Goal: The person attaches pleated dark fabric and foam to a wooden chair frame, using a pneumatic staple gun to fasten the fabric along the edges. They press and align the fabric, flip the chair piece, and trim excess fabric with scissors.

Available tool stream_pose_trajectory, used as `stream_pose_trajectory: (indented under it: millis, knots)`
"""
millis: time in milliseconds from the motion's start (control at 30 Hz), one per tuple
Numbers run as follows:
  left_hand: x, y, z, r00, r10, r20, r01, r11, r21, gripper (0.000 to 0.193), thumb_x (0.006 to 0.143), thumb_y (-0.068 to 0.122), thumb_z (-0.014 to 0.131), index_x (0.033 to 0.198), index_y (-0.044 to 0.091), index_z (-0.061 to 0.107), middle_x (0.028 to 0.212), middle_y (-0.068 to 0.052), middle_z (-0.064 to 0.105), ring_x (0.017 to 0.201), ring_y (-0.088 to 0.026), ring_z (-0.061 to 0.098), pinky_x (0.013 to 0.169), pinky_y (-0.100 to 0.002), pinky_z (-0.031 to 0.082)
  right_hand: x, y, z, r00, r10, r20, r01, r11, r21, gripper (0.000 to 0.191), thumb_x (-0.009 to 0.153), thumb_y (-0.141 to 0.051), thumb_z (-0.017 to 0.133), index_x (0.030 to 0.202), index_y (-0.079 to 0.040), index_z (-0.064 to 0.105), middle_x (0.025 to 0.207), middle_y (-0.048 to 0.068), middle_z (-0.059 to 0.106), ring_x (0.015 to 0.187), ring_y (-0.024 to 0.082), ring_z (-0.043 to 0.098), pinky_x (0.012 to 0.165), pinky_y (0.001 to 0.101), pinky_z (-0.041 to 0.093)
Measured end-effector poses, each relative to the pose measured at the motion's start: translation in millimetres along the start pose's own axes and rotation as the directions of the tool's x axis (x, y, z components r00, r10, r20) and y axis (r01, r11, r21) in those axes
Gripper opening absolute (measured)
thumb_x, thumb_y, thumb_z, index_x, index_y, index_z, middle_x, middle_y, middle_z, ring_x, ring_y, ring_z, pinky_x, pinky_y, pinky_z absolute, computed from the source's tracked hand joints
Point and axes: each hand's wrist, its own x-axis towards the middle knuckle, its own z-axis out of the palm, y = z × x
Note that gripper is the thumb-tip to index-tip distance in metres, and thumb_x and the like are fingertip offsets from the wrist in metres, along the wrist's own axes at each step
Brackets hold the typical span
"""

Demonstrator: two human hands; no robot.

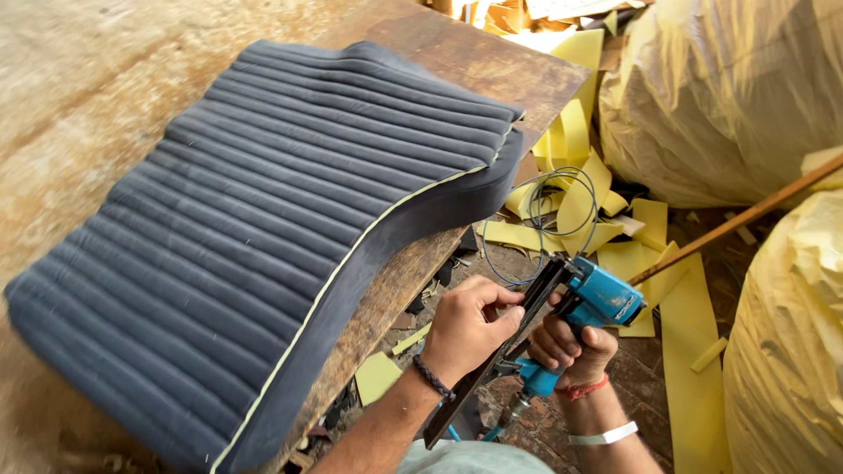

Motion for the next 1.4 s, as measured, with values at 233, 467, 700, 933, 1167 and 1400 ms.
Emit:
stream_pose_trajectory:
  millis: [233,467,700,933,1167,1400]
  knots:
    - [70.0,-59.8,-3.9,0.92,0.357,0.163,-0.329,0.928,-0.175,0.044,0.107,0.027,0.058,0.133,-0.008,0.062,0.114,-0.018,0.07,0.101,-0.026,0.07,0.085,-0.033,0.058,48.0,-64.2,-36.3,0.979,-0.178,-0.099,0.173,0.983,-0.065,0.052,0.093,-0.025,0.075,0.135,0.0,0.058,0.067,-0.006,0.049,0.06,0.008,0.05,0.063,0.0267,0.048]
    - [149.7,-117.3,40.9,0.892,-0.221,0.395,0.425,0.71,-0.561,0.048,0.11,0.039,0.048,0.109,-0.004,0.07,0.083,-0.007,0.069,0.072,-0.016,0.061,0.066,-0.03,0.049,123.9,-89.0,-46.2,0.927,-0.249,-0.279,0.204,0.962,-0.179,0.051,0.094,-0.026,0.071,0.136,-0.001,0.058,0.067,-0.006,0.049,0.061,0.008,0.049,0.065,0.0266,0.046]
    - [210.3,-142.9,65.2,0.812,-0.166,0.559,0.565,0.465,-0.682,0.063,0.111,0.056,0.036,0.091,0.004,0.066,0.084,-0.006,0.067,0.076,-0.014,0.062,0.074,-0.029,0.052,175.0,-86.0,-50.6,0.872,-0.098,-0.48,-0.105,0.92,-0.378,0.055,0.086,-0.029,0.069,0.13,0.003,0.059,0.061,0.002,0.051,0.055,0.015,0.051,0.057,0.0305,0.049]
    - [274.4,-159.0,104.0,0.944,-0.313,0.106,0.329,0.859,-0.393,0.053,0.107,0.048,0.046,0.09,0.005,0.073,0.078,-0.007,0.066,0.071,-0.019,0.061,0.065,-0.032,0.049,218.8,-141.2,-101.3,0.806,0.007,-0.592,-0.282,0.884,-0.374,0.034,0.088,-0.019,0.069,0.114,0.001,0.059,0.065,0.003,0.052,0.056,0.016,0.053,0.056,0.035,0.05]
    - [379.8,-197.3,39.9,0.905,0.141,-0.401,0.166,0.751,0.639,0.035,0.101,0.032,0.062,0.129,0.012,0.064,0.135,-0.014,0.064,0.129,-0.033,0.057,0.111,-0.047,0.043,261.9,-147.9,-166.1,0.707,0.308,-0.637,-0.555,0.8,-0.229,0.035,0.082,-0.011,0.066,0.114,0.001,0.063,0.059,0.003,0.05,0.048,0.018,0.05,0.05,0.0382,0.049]
    - [391.3,-228.8,39.1,0.897,-0.075,-0.436,0.406,0.532,0.743,0.061,0.102,0.044,0.058,0.154,0.016,0.044,0.163,-0.019,0.036,0.152,-0.037,0.03,0.124,-0.056,0.021,291.8,-133.1,-192.9,0.684,0.399,-0.61,-0.607,0.775,-0.174,0.044,0.081,-0.008,0.061,0.124,0.004,0.064,0.058,0.004,0.052,0.049,0.018,0.051,0.051,0.0374,0.049]
